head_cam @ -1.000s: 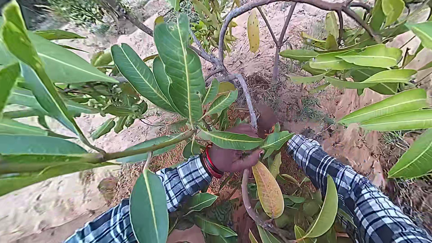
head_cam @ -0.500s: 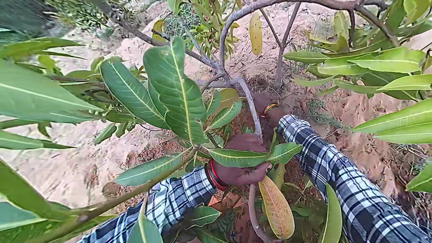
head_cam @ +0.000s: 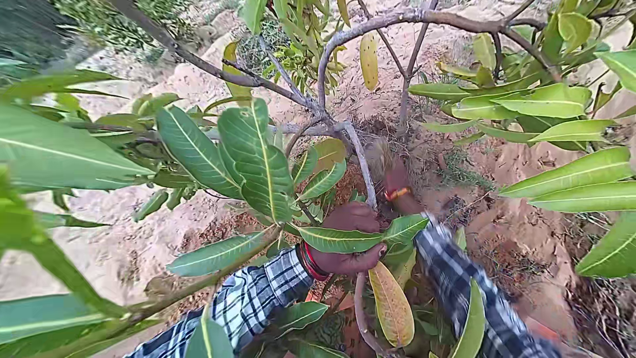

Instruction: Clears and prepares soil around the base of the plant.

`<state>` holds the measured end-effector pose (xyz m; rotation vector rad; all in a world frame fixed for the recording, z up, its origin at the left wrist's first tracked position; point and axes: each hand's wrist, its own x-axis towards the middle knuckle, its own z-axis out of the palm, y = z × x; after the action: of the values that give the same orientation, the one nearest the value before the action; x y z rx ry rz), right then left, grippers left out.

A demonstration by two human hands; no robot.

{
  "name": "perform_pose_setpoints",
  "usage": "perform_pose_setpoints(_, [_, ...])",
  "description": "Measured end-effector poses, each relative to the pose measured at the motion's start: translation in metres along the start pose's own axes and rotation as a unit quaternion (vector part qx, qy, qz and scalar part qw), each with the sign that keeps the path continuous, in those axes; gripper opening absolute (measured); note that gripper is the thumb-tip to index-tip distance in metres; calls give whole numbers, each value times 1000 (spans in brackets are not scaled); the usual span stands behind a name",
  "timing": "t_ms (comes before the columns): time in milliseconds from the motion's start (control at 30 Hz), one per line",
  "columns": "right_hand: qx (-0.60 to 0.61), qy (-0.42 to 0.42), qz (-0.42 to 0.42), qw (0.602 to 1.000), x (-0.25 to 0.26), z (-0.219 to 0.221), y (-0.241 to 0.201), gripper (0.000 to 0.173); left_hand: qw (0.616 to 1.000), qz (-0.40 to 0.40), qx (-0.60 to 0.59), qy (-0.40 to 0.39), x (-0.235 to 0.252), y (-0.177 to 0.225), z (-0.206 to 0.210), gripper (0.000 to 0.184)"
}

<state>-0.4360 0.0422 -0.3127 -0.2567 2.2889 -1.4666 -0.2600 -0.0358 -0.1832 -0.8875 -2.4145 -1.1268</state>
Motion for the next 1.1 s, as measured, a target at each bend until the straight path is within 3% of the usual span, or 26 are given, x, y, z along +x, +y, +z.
perform_pose_setpoints(100, [-50, 12, 10, 999, -61, -25, 55, 38, 999, 13, 31, -12, 5, 3, 5, 36])
perform_pose_setpoints(167, [-58, 78, 13, 995, -74, -54, 87, 35, 999, 14, 38, -15, 5, 7, 6, 34])
perform_pose_setpoints(300, [-149, 112, 118, 975, -76, -123, 67, 35, 998, 26, 53, -12, 11, 11, -3, 32])
perform_pose_setpoints(367, [-178, 93, 103, 974, -74, -130, 54, 39, 998, 24, 54, -2, 9, 10, -5, 33])
perform_pose_setpoints(533, [-195, 21, -90, 976, -55, -80, 26, 31, 999, 28, 36, 7, 6, 7, 1, 33])
perform_pose_setpoints(600, [-202, 9, -153, 967, -37, -62, 7, 37, 999, 27, 27, 11, 5, 6, 5, 33])
perform_pose_setpoints(733, [-344, -86, -108, 929, 43, -23, -34, 78, 999, -29, 32, 15, 7, 20, 2, 39])
perform_pose_setpoints(767, [-374, -101, -95, 917, 57, -15, -33, 80, 999, -19, 23, 12, 1, 12, 3, 37])
perform_pose_setpoints(967, [-454, -161, -54, 874, 66, -10, -44, 37, 1000, -8, -4, 28, -5, 2, 9, 32])
perform_pose_setpoints(1100, [-464, -148, -74, 870, 63, -19, -32, 37, 999, 7, -10, 34, 0, 1, 11, 28])
